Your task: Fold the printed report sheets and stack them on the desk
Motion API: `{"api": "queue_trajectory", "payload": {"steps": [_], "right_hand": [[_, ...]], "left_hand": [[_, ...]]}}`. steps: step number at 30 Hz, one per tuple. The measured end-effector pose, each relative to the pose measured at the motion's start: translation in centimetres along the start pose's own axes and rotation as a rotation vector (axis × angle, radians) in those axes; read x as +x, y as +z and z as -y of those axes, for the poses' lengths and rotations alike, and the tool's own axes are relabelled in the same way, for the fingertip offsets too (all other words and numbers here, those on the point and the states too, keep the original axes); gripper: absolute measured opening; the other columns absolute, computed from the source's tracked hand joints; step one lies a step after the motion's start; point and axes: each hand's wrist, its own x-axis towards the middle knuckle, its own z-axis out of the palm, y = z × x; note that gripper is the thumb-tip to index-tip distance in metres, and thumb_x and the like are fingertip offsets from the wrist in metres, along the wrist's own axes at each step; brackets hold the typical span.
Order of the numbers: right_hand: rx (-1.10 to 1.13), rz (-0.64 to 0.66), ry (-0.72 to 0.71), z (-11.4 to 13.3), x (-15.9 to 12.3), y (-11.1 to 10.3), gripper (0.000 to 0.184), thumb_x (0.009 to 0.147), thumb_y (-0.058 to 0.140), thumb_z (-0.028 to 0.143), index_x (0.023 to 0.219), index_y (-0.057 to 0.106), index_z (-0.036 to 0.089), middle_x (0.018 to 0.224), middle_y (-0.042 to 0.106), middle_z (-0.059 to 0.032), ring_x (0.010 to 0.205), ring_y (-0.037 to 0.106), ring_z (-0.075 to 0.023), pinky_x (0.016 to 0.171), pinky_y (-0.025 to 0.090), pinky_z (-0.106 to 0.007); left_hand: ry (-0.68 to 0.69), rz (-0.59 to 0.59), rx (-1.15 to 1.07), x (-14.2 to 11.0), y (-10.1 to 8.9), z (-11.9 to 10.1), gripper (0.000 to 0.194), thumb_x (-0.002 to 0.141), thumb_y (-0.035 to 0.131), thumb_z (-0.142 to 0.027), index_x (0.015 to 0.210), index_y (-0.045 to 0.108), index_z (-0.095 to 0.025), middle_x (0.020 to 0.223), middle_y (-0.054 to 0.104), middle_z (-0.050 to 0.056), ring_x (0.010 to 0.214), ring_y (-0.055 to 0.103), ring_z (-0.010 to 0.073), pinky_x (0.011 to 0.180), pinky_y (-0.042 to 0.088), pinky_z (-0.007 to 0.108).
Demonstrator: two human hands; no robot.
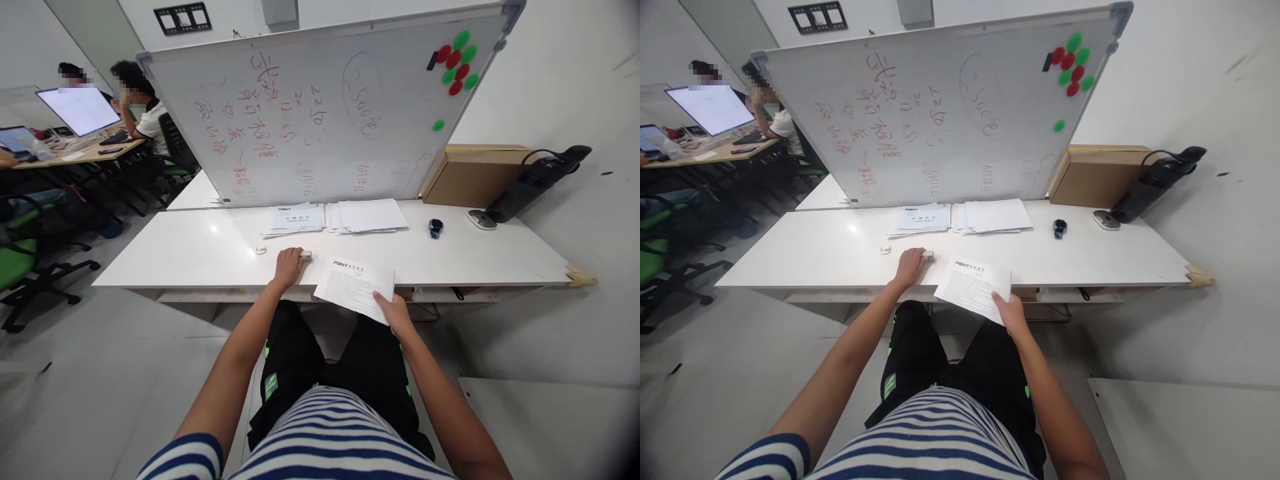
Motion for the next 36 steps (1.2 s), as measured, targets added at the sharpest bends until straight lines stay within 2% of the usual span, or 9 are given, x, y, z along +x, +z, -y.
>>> {"api": "queue_trajectory", "payload": {"steps": [5,12,23,28,31,34,36], "right_hand": [[0.02,0.11,0.031,2.0,0.9,2.3,0.036,0.068,0.072,0.038,0.091,0.07,0.011,0.098,0.072,-0.0129,0.092,0.068,-0.028,0.081,0.054,-0.036],[0.116,0.202,0.015,2.4,1.0,4.9,0.033,0.071,0.068,0.036,0.097,0.068,0.014,0.104,0.071,-0.0107,0.096,0.068,-0.0252,0.083,0.055,-0.036],[0.067,0.201,0.03,1.8,1.1,4.5,0.034,0.071,0.068,0.037,0.095,0.068,0.013,0.106,0.071,-0.0116,0.098,0.067,-0.0257,0.086,0.053,-0.037],[0.063,0.21,0.003,1.7,1.2,4.6,0.033,0.073,0.067,0.037,0.096,0.068,0.014,0.104,0.071,-0.0106,0.097,0.067,-0.0244,0.085,0.054,-0.035],[0.067,0.203,-0.007,1.8,1.1,4.8,0.033,0.072,0.067,0.036,0.095,0.068,0.014,0.104,0.071,-0.0107,0.096,0.067,-0.0249,0.086,0.053,-0.037],[0.059,0.195,-0.003,2.2,0.8,5.0,0.034,0.071,0.067,0.035,0.096,0.068,0.013,0.105,0.071,-0.0113,0.098,0.067,-0.026,0.088,0.052,-0.039],[0.05,0.192,0.0,2.5,0.6,5.1,0.034,0.07,0.067,0.035,0.096,0.068,0.013,0.105,0.071,-0.0112,0.098,0.067,-0.0262,0.088,0.052,-0.039]], "left_hand": [[0.025,0.022,-0.033,0.3,-0.2,0.4,0.036,0.096,0.031,-0.039,0.119,0.052,-0.022,0.112,0.058,0.009,0.107,0.05,0.0234,0.096,0.035,0.038],[-0.003,0.018,-0.09,-0.1,-0.3,0.0,0.036,0.095,0.032,-0.039,0.12,0.052,-0.022,0.113,0.057,0.008,0.108,0.048,0.0234,0.098,0.034,0.037],[-0.041,0.057,-0.105,-0.4,-1.0,-0.4,0.036,0.093,0.036,-0.04,0.117,0.055,-0.022,0.114,0.059,0.007,0.109,0.049,0.0236,0.098,0.034,0.038],[-0.101,0.056,-0.177,-0.1,-2.1,-0.8,0.041,0.096,0.025,-0.042,0.1,0.062,-0.025,0.105,0.065,0.003,0.107,0.053,0.0213,0.109,0.021,0.045],[-0.201,-0.037,-0.272,0.3,-2.7,-1.1,0.05,0.098,0.017,-0.041,0.098,0.063,-0.024,0.105,0.067,0.004,0.106,0.056,0.0203,0.11,0.02,0.045],[-0.31,-0.175,-0.382,1.1,-3.1,-1.4,0.052,0.097,0.015,-0.044,0.106,0.061,-0.022,0.112,0.065,0.006,0.109,0.055,0.0204,0.103,0.033,0.039],[-0.325,-0.197,-0.405,2.1,-3.3,-1.5,0.052,0.097,0.016,-0.046,0.108,0.061,-0.021,0.112,0.065,0.006,0.108,0.056,0.0207,0.097,0.039,0.037]]}}
